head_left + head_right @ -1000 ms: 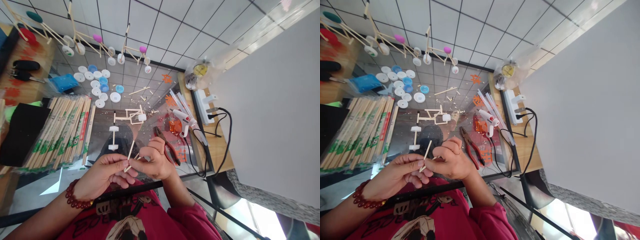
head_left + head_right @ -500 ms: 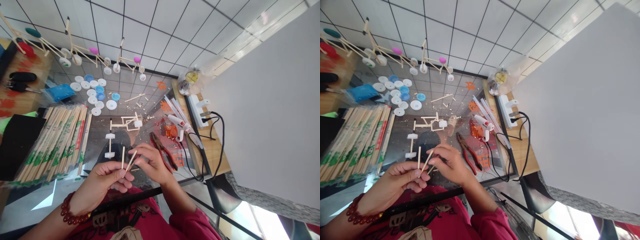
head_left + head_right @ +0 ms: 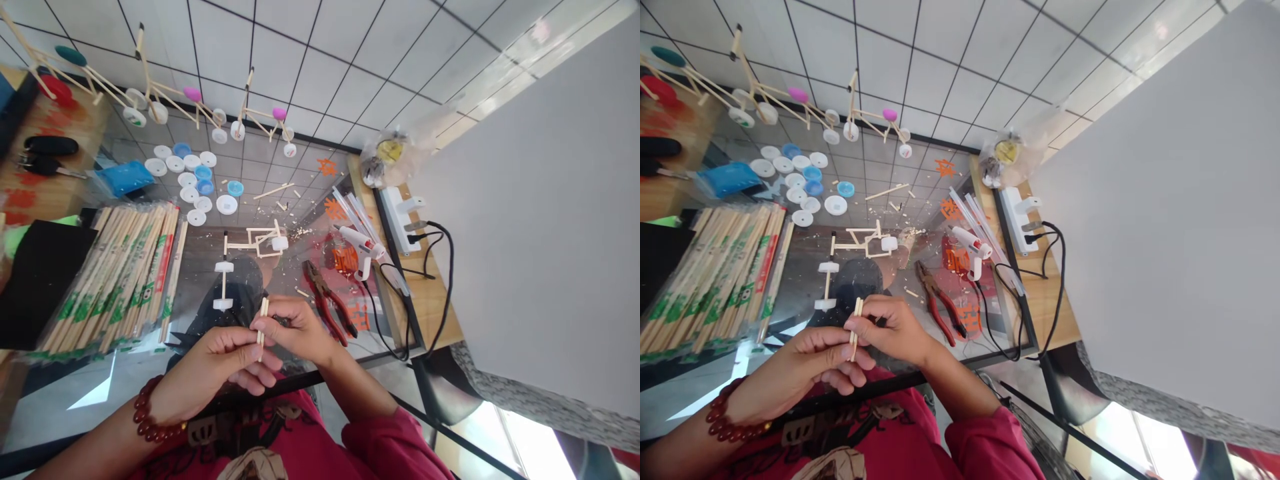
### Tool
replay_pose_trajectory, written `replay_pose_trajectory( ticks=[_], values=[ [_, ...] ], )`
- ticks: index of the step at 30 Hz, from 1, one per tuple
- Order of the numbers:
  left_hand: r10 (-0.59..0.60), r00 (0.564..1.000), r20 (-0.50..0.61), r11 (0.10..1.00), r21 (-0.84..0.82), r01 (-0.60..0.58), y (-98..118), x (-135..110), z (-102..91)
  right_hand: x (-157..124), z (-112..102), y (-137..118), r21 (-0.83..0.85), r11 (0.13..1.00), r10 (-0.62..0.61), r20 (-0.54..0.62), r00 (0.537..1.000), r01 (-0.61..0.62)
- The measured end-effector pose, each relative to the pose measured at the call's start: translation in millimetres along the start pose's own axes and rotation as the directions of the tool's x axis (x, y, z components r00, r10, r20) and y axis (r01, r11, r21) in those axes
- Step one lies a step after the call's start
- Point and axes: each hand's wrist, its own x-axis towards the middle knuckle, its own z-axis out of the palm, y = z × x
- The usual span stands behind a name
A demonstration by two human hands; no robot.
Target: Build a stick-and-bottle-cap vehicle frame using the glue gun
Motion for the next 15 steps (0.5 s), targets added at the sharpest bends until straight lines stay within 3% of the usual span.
replay_pose_trajectory(
  ticks=[3,7,11,15],
  values=[
    [0.046,0.999,0.025,0.998,0.052,-0.047,-4.5,-0.3,-1.1,0.4,0.4,2.6,0.076,0.995,0.072,-0.053,0.996,-0.068],
    [0.149,0.988,-0.035,0.967,0.214,-0.139,-7.5,-1.8,0.2,0.3,0.1,3.0,0.109,0.992,0.071,-0.069,0.995,-0.063],
    [0.314,0.949,-0.042,0.842,0.475,-0.257,-6.0,-4.1,1.6,0.2,0.9,1.3,0.126,0.991,0.058,-0.092,0.994,-0.046],
    [0.402,0.916,-0.019,0.758,0.567,-0.321,-8.4,-3.3,0.5,0.4,1.8,0.7,0.121,0.991,0.071,-0.128,0.989,-0.055]
  ],
)
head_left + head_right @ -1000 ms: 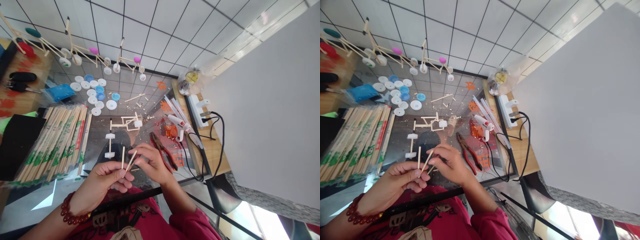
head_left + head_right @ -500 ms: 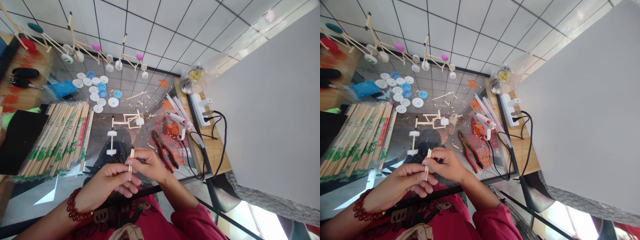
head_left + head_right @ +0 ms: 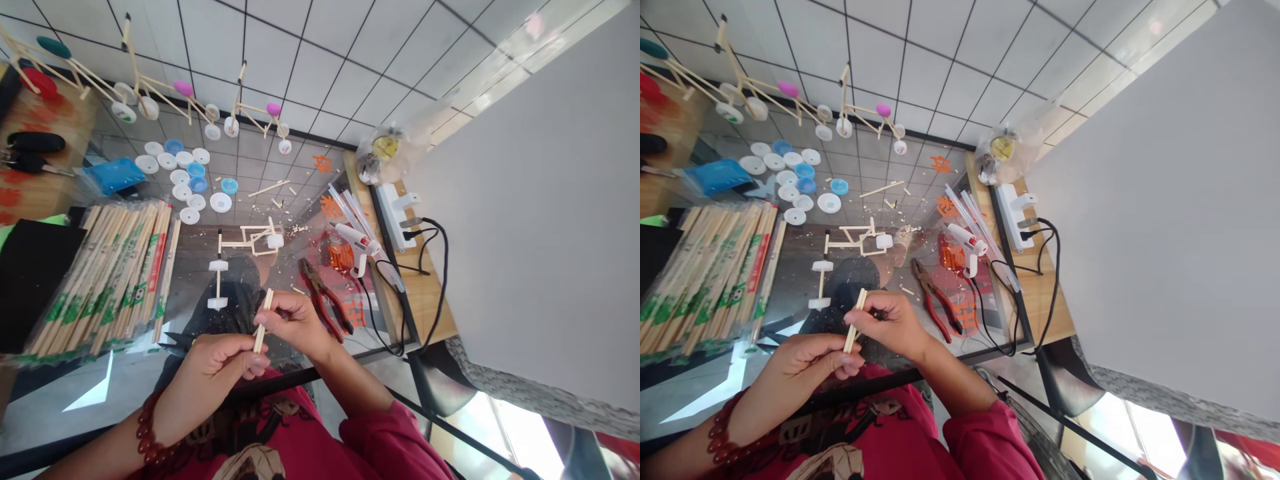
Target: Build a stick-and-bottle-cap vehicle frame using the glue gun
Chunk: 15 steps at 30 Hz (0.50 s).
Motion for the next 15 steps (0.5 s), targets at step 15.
replay_pose_trajectory(
  ticks=[15],
  values=[
    [-0.129,0.992,0.020,0.955,-0.266,0.129,-5.3,-1.7,4.9,-3.3,-2.4,-3.0,0.007,0.998,-0.061,-0.063,0.996,0.062]
  ],
)
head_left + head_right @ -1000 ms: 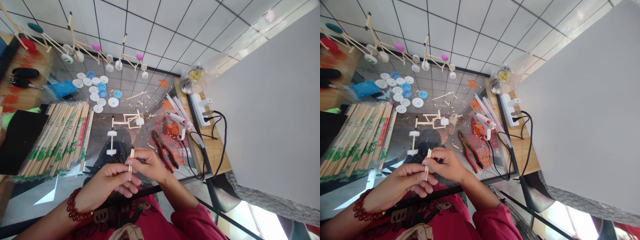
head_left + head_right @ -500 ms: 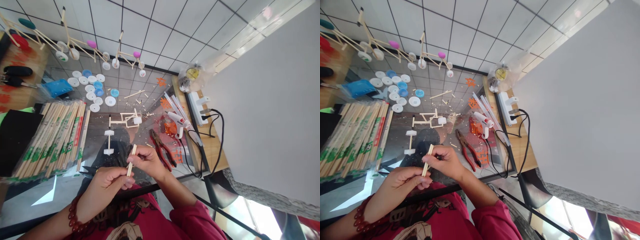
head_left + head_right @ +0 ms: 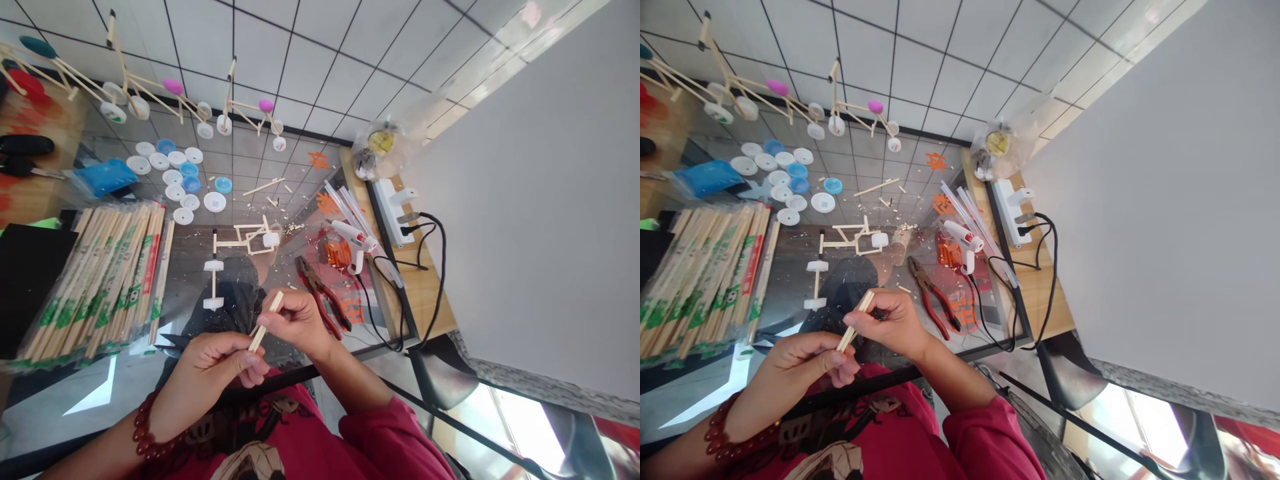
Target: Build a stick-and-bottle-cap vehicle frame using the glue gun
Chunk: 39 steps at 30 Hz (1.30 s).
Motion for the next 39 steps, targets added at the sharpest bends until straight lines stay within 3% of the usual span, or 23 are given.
replay_pose_trajectory(
  ticks=[6,12,20,25,32,35,39],
  values=[
    [0.051,0.996,-0.068,0.995,0.092,-0.045,-2.1,1.1,-2.2,-0.2,-0.5,-0.2,-0.055,0.994,-0.101,-0.038,0.994,0.099],
    [0.045,0.995,-0.086,0.997,0.071,-0.039,-2.5,2.0,-2.0,0.1,0.2,1.1,-0.079,0.988,-0.136,-0.056,0.989,0.132],
    [-0.020,1.000,0.009,0.996,-0.091,0.021,-4.9,-1.7,-0.7,-2.6,-0.4,-0.6,-0.035,0.999,-0.030,-0.087,0.996,0.027],
    [-0.015,1.000,0.016,0.999,-0.050,0.016,-2.9,0.1,-1.1,-2.0,0.2,-0.2,-0.054,0.998,-0.046,-0.074,0.996,0.042],
    [0.113,0.993,0.028,0.960,0.255,-0.116,8.2,-6.7,-6.1,-2.5,-3.3,-2.0,-0.062,0.993,-0.103,-0.046,0.994,0.100],
    [0.264,0.963,0.049,0.835,0.489,-0.253,17.8,-15.2,-18.6,-0.6,-9.9,-2.6,0.002,0.983,-0.182,0.056,0.982,0.182],
    [0.371,0.920,0.125,0.652,0.670,-0.354,33.4,-29.9,-38.0,1.9,-15.5,-2.6,-0.091,0.900,-0.402,0.211,0.891,0.427]
  ],
)
